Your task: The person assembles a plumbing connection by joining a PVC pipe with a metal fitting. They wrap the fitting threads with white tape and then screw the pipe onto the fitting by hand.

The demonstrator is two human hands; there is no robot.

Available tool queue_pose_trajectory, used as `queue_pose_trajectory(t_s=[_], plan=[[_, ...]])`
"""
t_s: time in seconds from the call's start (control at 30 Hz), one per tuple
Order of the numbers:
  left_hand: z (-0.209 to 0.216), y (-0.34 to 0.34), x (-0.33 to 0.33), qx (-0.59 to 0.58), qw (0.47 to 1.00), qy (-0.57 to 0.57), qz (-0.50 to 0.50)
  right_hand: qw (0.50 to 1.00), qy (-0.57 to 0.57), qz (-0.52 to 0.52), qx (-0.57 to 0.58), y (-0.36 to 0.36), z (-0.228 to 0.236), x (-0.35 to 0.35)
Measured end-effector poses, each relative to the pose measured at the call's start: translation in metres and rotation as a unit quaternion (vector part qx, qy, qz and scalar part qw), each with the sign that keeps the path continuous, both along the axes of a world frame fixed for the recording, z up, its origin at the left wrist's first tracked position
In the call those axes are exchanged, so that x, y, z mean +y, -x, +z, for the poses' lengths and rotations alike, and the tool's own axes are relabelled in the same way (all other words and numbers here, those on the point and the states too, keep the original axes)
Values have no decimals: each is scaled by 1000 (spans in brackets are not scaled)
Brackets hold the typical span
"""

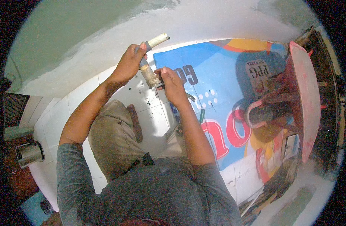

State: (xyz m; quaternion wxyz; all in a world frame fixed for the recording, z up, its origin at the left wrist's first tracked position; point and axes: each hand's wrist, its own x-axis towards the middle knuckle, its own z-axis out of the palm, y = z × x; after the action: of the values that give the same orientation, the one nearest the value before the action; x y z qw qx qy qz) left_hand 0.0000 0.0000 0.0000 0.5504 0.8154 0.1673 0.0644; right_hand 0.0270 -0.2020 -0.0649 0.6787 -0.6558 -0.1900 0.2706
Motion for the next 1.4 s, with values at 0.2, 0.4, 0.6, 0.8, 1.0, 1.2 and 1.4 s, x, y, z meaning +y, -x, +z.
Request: queue_pose_trajectory(t_s=[0.2, 0.4, 0.6, 0.8, 1.0, 1.2, 1.4], plan=[[-9, -3, 12, 62, 984, 168, -20, 992, -75, 29, 102, 6, 33, -13], [-7, 5, 3, 18, 981, 192, -32, 999, 11, 43, -20, 16, 38, -15], [6, 6, 25, 63, 981, 91, -160, 939, -207, -1, 274, 8, 29, -29], [-6, 16, 28, -126, 939, -213, -238, 832, -365, 94, 408, 7, 19, -49], [-9, 18, 19, -34, 963, 83, -253, 821, -379, 102, 415, 14, 15, -51], [-9, 18, 20, 43, 975, 107, -188, 988, 117, -69, 66, 4, -35, -69], [-8, 20, 22, 101, 963, 203, -145, 850, 439, -162, -241, 17, -131, -147]])
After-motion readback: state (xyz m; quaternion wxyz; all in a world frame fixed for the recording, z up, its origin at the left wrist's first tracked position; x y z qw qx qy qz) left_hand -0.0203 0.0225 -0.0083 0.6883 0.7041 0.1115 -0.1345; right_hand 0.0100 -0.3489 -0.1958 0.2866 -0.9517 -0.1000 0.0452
